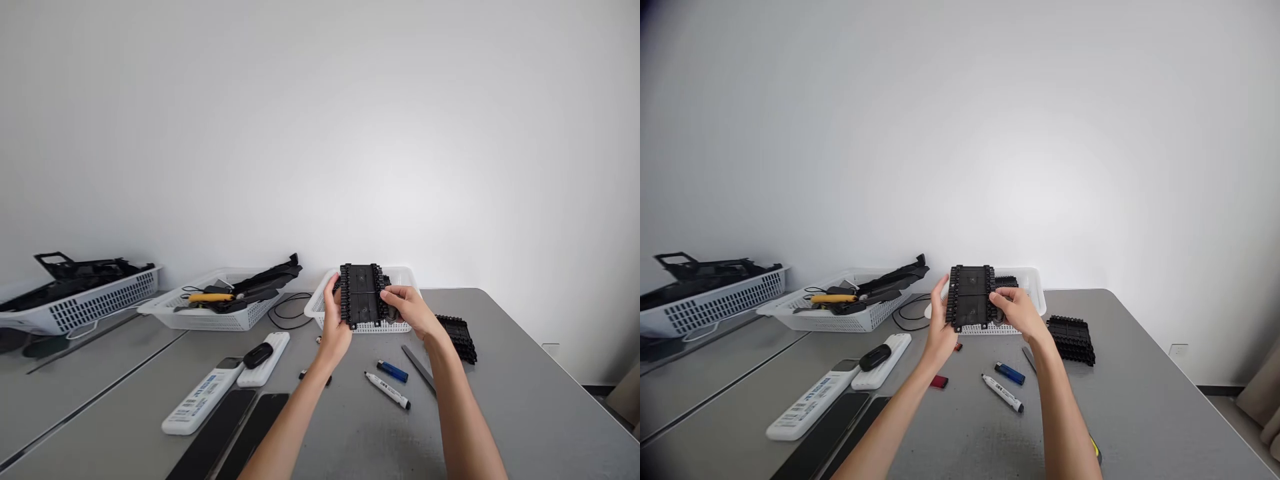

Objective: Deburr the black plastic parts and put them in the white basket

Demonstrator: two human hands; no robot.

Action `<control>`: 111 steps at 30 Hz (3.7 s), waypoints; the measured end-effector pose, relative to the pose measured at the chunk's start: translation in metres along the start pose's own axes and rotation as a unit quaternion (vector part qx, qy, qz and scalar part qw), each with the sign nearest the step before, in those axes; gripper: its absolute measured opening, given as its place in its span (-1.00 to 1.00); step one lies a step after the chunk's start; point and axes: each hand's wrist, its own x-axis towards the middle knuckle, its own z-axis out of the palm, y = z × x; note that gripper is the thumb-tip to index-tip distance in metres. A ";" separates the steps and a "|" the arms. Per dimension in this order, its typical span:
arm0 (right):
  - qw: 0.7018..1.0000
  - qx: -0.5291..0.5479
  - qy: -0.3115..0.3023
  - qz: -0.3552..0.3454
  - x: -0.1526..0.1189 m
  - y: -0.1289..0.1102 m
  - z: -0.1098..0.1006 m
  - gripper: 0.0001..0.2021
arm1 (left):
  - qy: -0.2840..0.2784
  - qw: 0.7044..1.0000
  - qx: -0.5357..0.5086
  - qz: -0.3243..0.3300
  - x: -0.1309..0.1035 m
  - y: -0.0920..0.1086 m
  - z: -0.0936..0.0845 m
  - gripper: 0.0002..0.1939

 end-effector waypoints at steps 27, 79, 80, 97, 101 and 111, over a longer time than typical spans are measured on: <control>0.982 -0.129 0.138 0.002 -0.099 0.116 0.035 -0.59 | 0.033 0.875 -0.370 -0.312 -0.051 -0.019 -0.002 -0.41; 0.978 -0.097 0.179 -0.034 -0.048 0.162 0.011 -0.62 | -0.044 0.828 -0.414 -0.375 -0.070 -0.115 0.009 -0.42; 0.980 -0.090 0.176 -0.033 -0.047 0.162 0.012 -0.60 | -0.046 0.833 -0.405 -0.375 -0.070 -0.116 0.009 -0.42; 0.961 -0.086 0.259 -0.040 -0.045 0.164 0.006 -0.61 | -0.031 0.973 -0.130 -0.189 -0.077 -0.123 0.015 -0.38; 0.956 -0.092 0.276 -0.040 -0.045 0.165 0.001 -0.59 | -0.053 0.975 -0.114 -0.185 -0.077 -0.126 0.016 -0.43; 0.940 -0.106 0.315 -0.076 -0.049 0.159 0.010 -0.61 | 0.007 0.968 -0.125 -0.218 -0.079 -0.133 0.011 -0.46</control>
